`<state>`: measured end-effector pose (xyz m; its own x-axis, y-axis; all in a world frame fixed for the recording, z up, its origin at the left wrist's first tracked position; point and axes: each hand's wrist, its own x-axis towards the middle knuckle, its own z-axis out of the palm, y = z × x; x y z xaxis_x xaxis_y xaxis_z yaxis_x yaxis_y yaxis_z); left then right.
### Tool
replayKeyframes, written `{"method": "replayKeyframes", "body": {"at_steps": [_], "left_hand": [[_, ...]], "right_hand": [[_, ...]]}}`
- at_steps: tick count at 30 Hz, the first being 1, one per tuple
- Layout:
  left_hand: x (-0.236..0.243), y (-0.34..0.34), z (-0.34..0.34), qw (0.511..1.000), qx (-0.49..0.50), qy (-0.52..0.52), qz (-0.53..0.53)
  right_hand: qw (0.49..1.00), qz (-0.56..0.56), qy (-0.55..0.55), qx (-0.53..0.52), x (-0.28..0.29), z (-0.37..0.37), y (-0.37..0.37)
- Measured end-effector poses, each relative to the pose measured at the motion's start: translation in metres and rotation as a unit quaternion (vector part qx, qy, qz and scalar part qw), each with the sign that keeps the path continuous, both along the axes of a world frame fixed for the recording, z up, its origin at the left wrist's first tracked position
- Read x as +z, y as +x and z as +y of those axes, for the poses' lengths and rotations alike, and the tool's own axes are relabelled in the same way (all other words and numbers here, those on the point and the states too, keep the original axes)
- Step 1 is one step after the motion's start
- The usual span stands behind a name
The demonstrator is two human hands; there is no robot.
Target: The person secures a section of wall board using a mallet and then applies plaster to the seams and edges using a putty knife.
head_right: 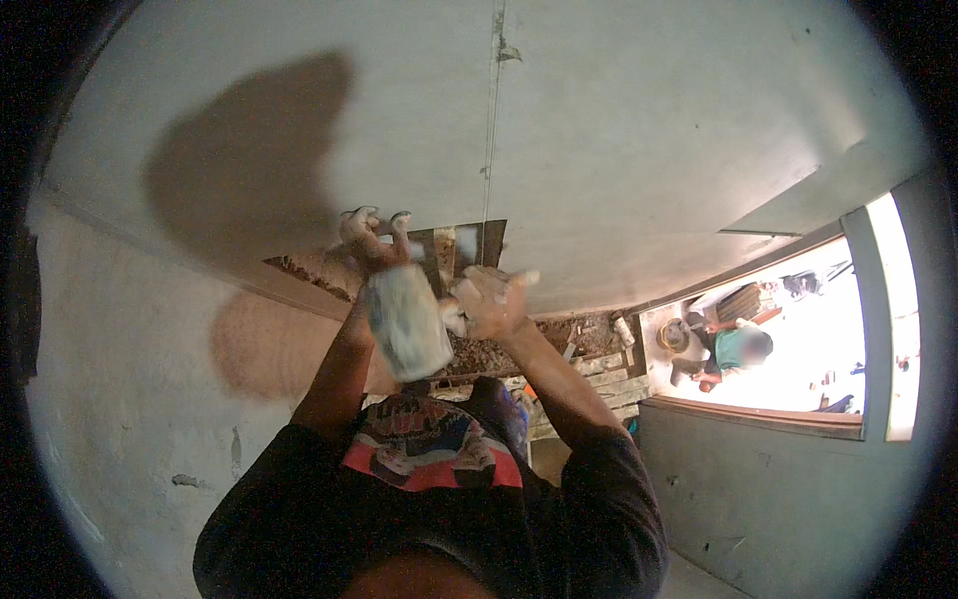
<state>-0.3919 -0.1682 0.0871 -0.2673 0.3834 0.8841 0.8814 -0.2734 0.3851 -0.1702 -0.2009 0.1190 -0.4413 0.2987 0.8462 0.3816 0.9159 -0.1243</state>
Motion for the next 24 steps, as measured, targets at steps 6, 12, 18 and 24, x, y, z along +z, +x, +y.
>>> {"method": "replayKeyframes", "body": {"at_steps": [6,12,18,24], "left_hand": [[0.018,0.005,-0.016,0.999,-0.038,-0.036,0.000],[0.020,0.008,-0.005,0.999,-0.022,-0.015,-0.024],[0.000,-0.007,-0.001,0.995,-0.082,-0.008,-0.053],[0.008,0.001,-0.009,0.998,-0.013,-0.056,-0.011]], "right_hand": [[0.960,-0.118,-0.206,-0.148,-0.019,0.022,0.009],[0.991,-0.126,-0.051,0.010,-0.013,0.026,0.011],[0.982,-0.023,-0.172,-0.076,-0.003,0.020,0.005],[0.981,-0.045,-0.116,-0.150,-0.005,0.050,0.003]]}}
